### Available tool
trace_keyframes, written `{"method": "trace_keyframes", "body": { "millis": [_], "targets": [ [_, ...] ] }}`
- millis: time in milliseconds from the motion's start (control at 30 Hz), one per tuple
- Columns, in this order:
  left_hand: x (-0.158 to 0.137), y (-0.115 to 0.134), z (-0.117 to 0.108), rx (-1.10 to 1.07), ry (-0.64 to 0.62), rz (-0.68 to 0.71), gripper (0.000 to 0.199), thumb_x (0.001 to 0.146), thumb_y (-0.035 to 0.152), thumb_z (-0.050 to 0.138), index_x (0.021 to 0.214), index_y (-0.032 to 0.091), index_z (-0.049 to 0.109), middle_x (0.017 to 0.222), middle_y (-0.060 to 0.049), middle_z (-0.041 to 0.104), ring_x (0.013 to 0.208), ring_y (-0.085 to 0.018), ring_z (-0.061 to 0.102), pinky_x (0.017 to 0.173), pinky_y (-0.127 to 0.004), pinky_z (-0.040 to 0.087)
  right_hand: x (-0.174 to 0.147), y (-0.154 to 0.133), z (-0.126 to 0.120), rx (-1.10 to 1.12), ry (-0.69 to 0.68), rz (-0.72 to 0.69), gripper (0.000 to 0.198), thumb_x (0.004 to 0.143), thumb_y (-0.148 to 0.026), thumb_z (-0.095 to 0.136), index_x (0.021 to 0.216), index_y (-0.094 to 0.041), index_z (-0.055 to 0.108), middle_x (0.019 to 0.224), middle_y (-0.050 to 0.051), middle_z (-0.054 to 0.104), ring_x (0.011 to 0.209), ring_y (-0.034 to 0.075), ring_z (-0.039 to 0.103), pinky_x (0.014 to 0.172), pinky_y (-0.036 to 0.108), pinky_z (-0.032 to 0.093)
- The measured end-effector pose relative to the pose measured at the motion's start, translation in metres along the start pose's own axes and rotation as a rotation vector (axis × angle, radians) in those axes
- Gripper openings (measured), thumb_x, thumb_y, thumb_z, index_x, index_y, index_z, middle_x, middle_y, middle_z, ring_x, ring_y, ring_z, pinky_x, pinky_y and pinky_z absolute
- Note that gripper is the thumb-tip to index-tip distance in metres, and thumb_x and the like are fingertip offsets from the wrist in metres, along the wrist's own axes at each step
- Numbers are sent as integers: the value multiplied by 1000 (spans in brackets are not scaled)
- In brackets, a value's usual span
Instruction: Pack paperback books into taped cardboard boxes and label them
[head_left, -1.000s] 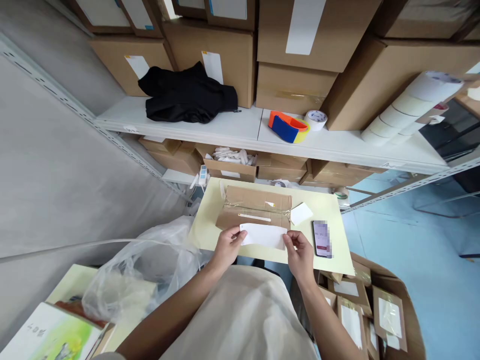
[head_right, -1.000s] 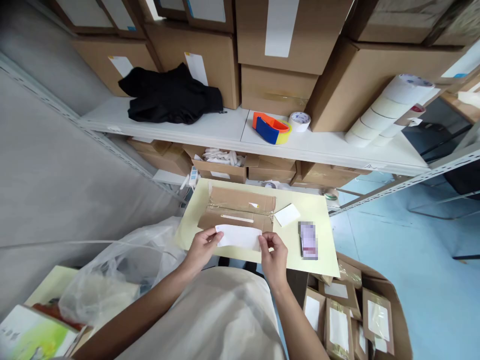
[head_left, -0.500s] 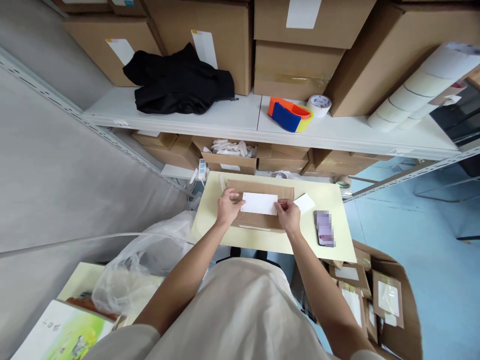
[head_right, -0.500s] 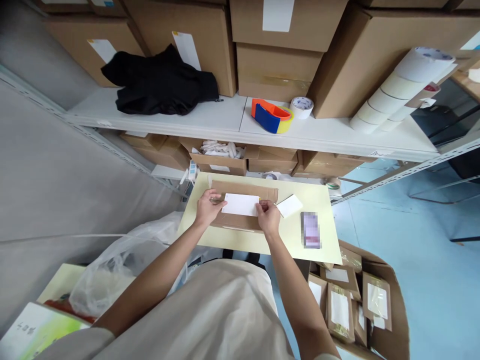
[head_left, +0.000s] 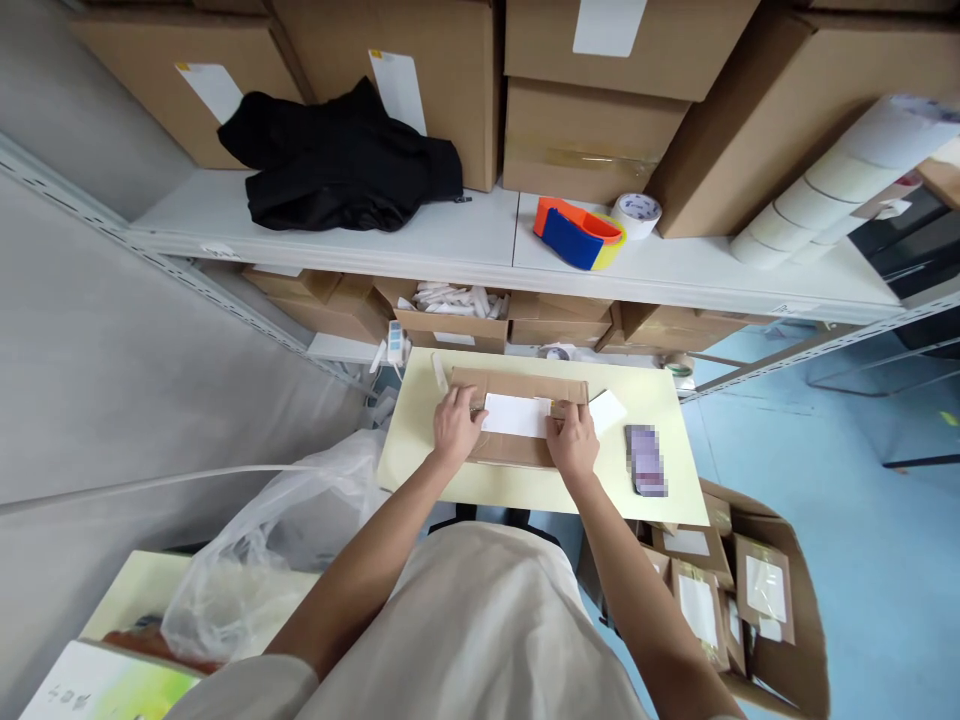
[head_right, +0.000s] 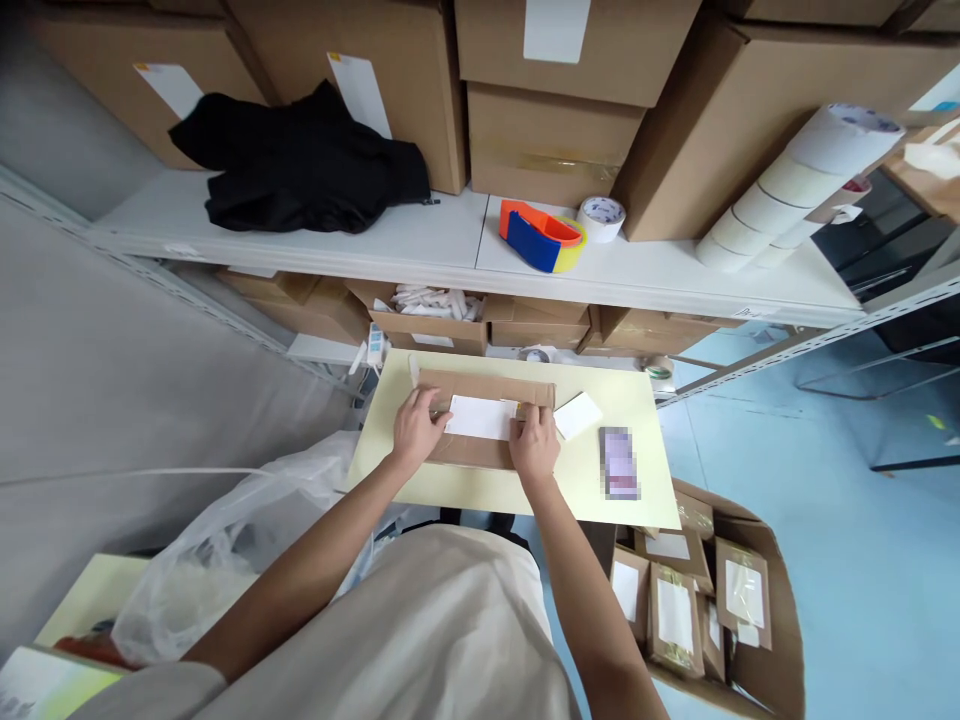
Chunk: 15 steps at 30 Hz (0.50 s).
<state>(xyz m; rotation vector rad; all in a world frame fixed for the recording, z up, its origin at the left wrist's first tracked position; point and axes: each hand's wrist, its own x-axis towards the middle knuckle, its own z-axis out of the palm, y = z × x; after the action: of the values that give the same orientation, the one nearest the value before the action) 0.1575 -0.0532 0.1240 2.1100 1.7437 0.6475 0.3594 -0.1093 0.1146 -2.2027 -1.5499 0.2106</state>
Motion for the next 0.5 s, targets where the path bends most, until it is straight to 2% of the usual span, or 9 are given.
{"method": "trace_keyframes", "body": {
  "millis": [67, 167, 233, 333, 433, 500],
  "targets": [
    [2, 1, -5, 2, -82, 124, 30, 85, 21, 56, 115, 20, 62, 115, -11, 65, 114, -28, 57, 97, -42, 43, 1, 1, -4, -29, 1, -92, 36, 92, -31, 41, 121, -17, 58, 118, 17, 58, 106, 29, 52, 81, 39, 44],
    [8, 1, -9, 4, -235, 383, 33, 91, 24, 47, 121, 25, 61, 132, -8, 59, 131, -28, 45, 110, -50, 29, 4, 0, -11, -107, -97, -275, 40, 93, -37, 40, 127, -25, 58, 138, 15, 46, 117, 33, 45, 93, 49, 37],
    [11, 1, -11, 56, -285, 409, 35, 91, 26, 47, 123, 27, 61, 139, -8, 53, 138, -31, 35, 112, -57, 19, 4, -1, -14, -181, -136, -290, 40, 94, -40, 39, 127, -27, 59, 148, 14, 37, 126, 37, 38, 96, 55, 32],
    [10, -4, -18, 148, -290, 350, 39, 90, 33, 51, 127, 28, 59, 147, -10, 44, 144, -35, 22, 112, -62, 14, -2, 1, -19, -235, -131, -250, 44, 95, -43, 36, 130, -26, 57, 152, 16, 31, 133, 38, 31, 97, 57, 29],
    [1, -14, -27, 141, -364, 474, 48, 86, 43, 57, 132, 32, 55, 155, -9, 30, 145, -37, 16, 112, -61, 17, -19, 5, -22, -213, -195, -382, 47, 93, -50, 39, 134, -31, 53, 154, 14, 28, 134, 37, 30, 99, 55, 29],
    [-7, -22, -32, 133, -420, 553, 49, 85, 45, 59, 133, 35, 54, 157, -8, 27, 145, -37, 18, 111, -60, 19, -33, 9, -23, -213, -212, -428, 45, 93, -51, 40, 132, -33, 54, 155, 13, 28, 135, 36, 31, 100, 55, 28]
  ]
}}
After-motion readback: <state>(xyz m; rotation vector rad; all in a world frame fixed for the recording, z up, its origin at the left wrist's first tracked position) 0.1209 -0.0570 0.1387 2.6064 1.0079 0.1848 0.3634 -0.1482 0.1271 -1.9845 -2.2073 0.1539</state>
